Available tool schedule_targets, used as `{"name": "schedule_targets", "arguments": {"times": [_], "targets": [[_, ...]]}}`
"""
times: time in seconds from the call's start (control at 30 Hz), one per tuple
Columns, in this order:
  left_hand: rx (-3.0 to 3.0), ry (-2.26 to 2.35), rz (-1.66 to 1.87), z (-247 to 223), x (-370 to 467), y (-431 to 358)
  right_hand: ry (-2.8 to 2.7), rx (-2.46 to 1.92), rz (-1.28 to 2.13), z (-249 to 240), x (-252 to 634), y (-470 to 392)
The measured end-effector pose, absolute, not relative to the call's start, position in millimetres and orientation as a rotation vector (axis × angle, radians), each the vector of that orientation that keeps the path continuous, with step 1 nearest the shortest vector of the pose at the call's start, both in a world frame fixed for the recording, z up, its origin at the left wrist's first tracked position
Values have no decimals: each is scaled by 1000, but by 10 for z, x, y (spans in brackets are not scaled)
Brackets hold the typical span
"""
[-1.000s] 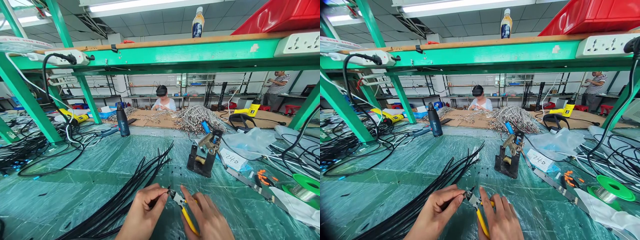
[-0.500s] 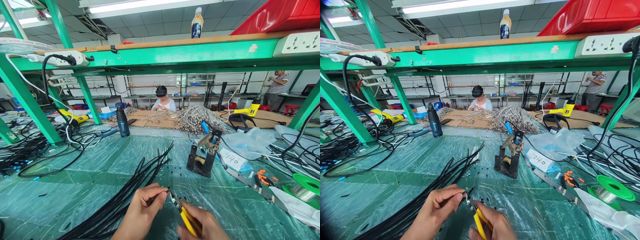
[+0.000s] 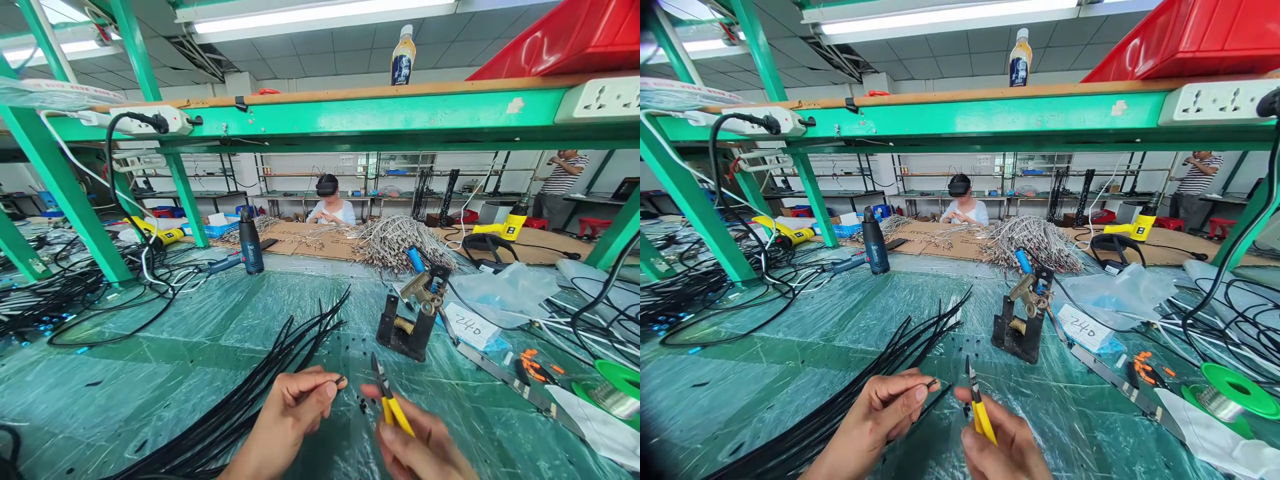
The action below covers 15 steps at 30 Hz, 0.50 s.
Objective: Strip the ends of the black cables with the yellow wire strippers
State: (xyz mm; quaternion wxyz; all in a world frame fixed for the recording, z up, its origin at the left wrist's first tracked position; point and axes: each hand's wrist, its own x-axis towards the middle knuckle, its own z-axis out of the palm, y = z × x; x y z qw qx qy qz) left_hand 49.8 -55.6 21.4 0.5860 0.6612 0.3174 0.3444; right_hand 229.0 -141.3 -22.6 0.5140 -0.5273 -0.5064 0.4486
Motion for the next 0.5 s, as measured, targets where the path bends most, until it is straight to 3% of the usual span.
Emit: {"name": "schedule_targets", "arguments": {"times": [0.2, 0.5], "targets": [[1767, 817, 844, 267, 514, -586, -1674, -1566, -86, -385, 2281, -1391], [1822, 868, 836, 257, 531, -613, -1929, -1569, -549, -362, 2421, -1333]]}}
